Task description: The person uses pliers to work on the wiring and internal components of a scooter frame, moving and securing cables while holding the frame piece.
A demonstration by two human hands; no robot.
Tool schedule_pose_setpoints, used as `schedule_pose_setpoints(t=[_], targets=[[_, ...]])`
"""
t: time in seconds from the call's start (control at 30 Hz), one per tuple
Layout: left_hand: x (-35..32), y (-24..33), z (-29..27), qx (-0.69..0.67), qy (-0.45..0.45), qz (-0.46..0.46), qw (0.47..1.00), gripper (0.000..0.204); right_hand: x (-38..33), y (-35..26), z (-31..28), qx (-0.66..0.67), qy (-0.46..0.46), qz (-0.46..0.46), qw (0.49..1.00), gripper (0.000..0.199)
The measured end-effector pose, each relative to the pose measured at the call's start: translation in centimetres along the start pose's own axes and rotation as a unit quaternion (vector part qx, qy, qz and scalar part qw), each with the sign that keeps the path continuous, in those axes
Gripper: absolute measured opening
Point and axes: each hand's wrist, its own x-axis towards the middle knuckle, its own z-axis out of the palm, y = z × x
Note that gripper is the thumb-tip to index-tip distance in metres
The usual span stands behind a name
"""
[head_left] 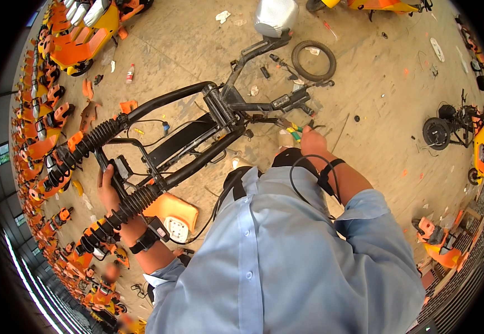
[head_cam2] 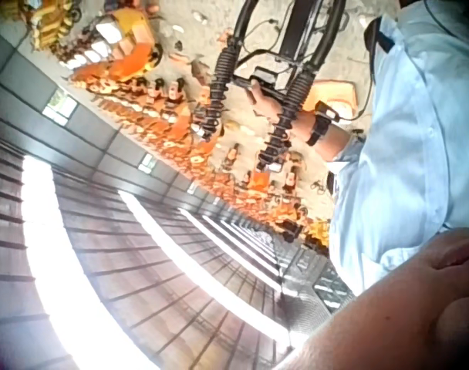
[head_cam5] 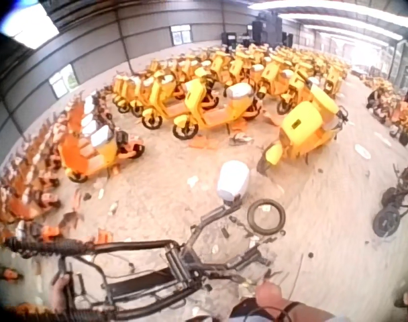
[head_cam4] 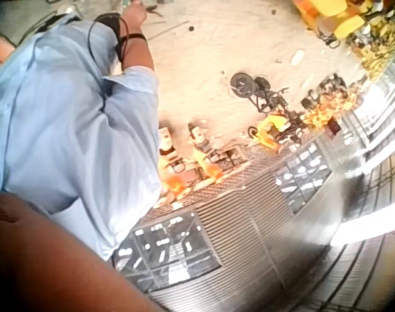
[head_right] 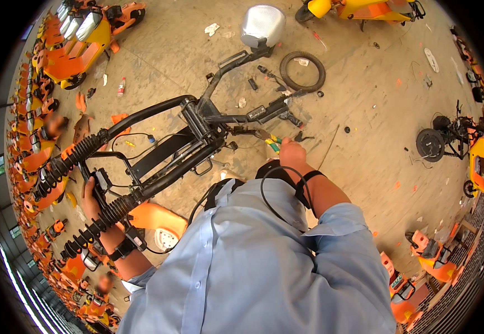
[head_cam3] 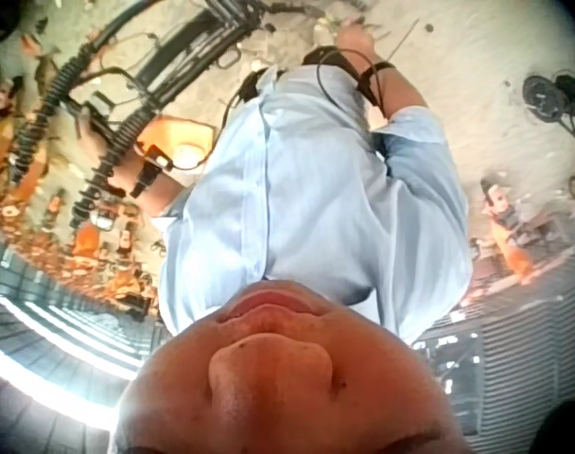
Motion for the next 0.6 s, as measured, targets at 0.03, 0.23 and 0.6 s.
schedule_pose_setpoints(t=[0.03,0.23,0.6], targets=[[0.0,-0.1,0.2,0.001,0.002,0.004,1.0,0.032,0.3,0.2,0.5,0.004,-0.011,0.003,1.0,0.028],[0.8,-1.1,-0.5,0.052,0.038,0.004,0.998,0.024,0.3,1.7,2.1,0.074,-0.027,-0.013,0.997,0.034],[0.0,-1.7,0.9,-0.002,0.031,-0.02,0.999,0.027,-0.1,1.8,7.2,0.191,-0.024,0.043,0.98,0.033]])
